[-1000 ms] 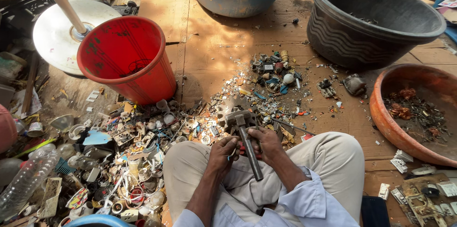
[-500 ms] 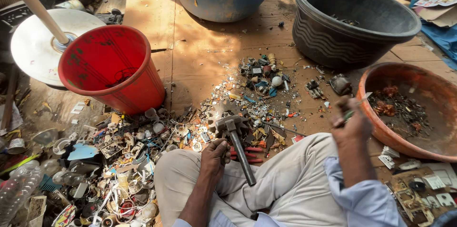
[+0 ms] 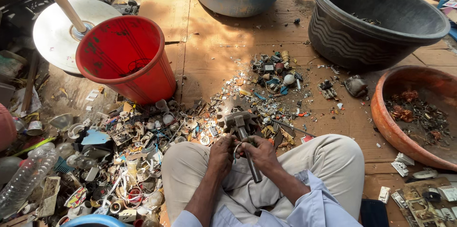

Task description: The person sits on the floor and uses a hammer to repeatedly strike a small electronic component held in their left hand. They break the component into smaller pieces and occasionally use a screwdriver to pry parts apart. The debris is scattered on the floor around them.

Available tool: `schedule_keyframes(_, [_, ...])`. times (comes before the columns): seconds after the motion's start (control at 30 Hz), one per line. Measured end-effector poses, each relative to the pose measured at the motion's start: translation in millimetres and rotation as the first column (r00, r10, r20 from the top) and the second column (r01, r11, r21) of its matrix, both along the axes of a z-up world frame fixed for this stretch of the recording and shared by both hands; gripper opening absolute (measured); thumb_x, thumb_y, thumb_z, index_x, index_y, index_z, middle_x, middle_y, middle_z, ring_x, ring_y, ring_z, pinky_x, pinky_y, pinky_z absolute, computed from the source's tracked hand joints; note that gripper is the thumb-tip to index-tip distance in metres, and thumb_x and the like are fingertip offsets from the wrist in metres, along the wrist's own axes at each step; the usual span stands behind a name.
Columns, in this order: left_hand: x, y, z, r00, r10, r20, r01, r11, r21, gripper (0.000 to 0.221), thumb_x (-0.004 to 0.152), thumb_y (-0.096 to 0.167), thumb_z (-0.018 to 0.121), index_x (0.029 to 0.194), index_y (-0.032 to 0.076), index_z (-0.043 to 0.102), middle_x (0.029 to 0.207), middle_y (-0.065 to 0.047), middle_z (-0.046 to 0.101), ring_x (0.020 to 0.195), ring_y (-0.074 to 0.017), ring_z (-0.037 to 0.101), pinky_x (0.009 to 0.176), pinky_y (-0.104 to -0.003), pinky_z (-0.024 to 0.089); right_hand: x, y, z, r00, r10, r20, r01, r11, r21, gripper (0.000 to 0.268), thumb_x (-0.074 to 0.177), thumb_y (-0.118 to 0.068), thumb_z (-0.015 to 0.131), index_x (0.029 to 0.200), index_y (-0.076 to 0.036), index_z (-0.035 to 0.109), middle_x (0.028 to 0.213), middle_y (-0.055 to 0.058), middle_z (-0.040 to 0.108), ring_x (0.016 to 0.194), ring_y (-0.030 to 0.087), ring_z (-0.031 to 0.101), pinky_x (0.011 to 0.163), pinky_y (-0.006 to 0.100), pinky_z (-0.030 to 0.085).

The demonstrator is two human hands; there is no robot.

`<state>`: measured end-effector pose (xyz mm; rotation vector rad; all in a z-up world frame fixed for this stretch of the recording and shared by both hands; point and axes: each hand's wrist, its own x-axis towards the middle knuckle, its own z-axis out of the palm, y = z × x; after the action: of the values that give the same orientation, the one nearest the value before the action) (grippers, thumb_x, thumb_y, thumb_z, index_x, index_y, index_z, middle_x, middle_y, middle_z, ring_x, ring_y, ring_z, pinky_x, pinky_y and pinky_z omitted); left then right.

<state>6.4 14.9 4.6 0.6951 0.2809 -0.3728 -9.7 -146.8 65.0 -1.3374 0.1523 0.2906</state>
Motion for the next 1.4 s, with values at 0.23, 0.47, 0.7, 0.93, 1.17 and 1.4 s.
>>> schedule_keyframes(0.23, [7,9,-7,0.991,0.128,0.032,-0.126,0.991,-0.051,0.040,0.104,0.035,0.053,0.103,-0.002,0.067,0.090,-0.016,0.073,0.081,-0.0246,0.070,0.073,-0.039,0.059,1,-12,3,0.995,-0.066,-0.081,0.064,0.998,-0.023,0.021,0.094,-0.009,0.067,0.112,0.003,0.068,0.084,0.008,0.077,0.056,0.005,0.059,0.046,0.018,0.044])
schedule_keyframes(0.47, [37,55,-1,0.860,0.500,0.105,-0.430,0.819,-0.380,0.039,0.114,0.033,0.053,0.109,-0.004,0.064,0.122,-0.028,0.063,0.126,-0.0391,0.060,0.115,-0.053,0.045,-2,-14,-18,0.998,-0.048,0.045,0.050,0.998,-0.034,0.018,0.093,-0.007,0.071,0.109,0.001,0.071,0.078,0.001,0.070,0.056,0.003,0.055,0.048,0.019,0.045])
schedule_keyframes(0.7, [43,88,36,0.671,0.725,0.153,-0.733,0.680,-0.007,0.067,0.104,0.047,0.041,0.141,-0.007,0.051,0.164,-0.028,0.031,0.156,-0.0322,0.021,0.124,-0.048,0.007,-2,-16,-29,0.997,-0.058,0.049,0.057,0.998,0.024,0.020,0.092,-0.006,0.075,0.110,0.002,0.071,0.078,0.002,0.068,0.056,0.004,0.055,0.049,0.019,0.045])
schedule_keyframes(0.93, [15,48,56,0.848,-0.115,0.517,-0.370,0.568,0.735,0.045,0.095,0.018,0.068,0.139,0.010,0.063,0.146,-0.017,0.062,0.144,-0.0286,0.053,0.123,-0.041,0.038,1,-19,-20,0.996,-0.074,-0.041,0.080,0.985,0.154,0.012,0.093,-0.002,0.070,0.105,0.002,0.070,0.074,0.003,0.067,0.052,0.006,0.054,0.046,0.020,0.043])
schedule_keyframes(1.17, [-6,19,59,0.747,-0.491,0.448,-0.256,0.410,0.876,0.022,0.093,0.012,0.070,0.112,0.005,0.077,0.092,-0.012,0.079,0.087,-0.0240,0.077,0.081,-0.038,0.060,0,-16,-12,0.997,-0.067,-0.045,0.073,0.986,0.150,0.014,0.094,-0.003,0.065,0.106,0.003,0.068,0.090,0.010,0.079,0.076,0.013,0.079,0.071,0.028,0.069])
schedule_keyframes(1.4, [-1,21,58,0.920,-0.061,0.388,-0.294,0.550,0.782,0.025,0.090,0.018,0.069,0.111,0.005,0.076,0.088,-0.009,0.080,0.071,-0.0182,0.080,0.063,-0.038,0.062,12,-17,-18,0.974,-0.223,0.027,0.225,0.965,-0.135,0.022,0.090,-0.006,0.070,0.112,-0.004,0.071,0.081,0.004,0.073,0.051,0.008,0.054,0.044,0.023,0.046])
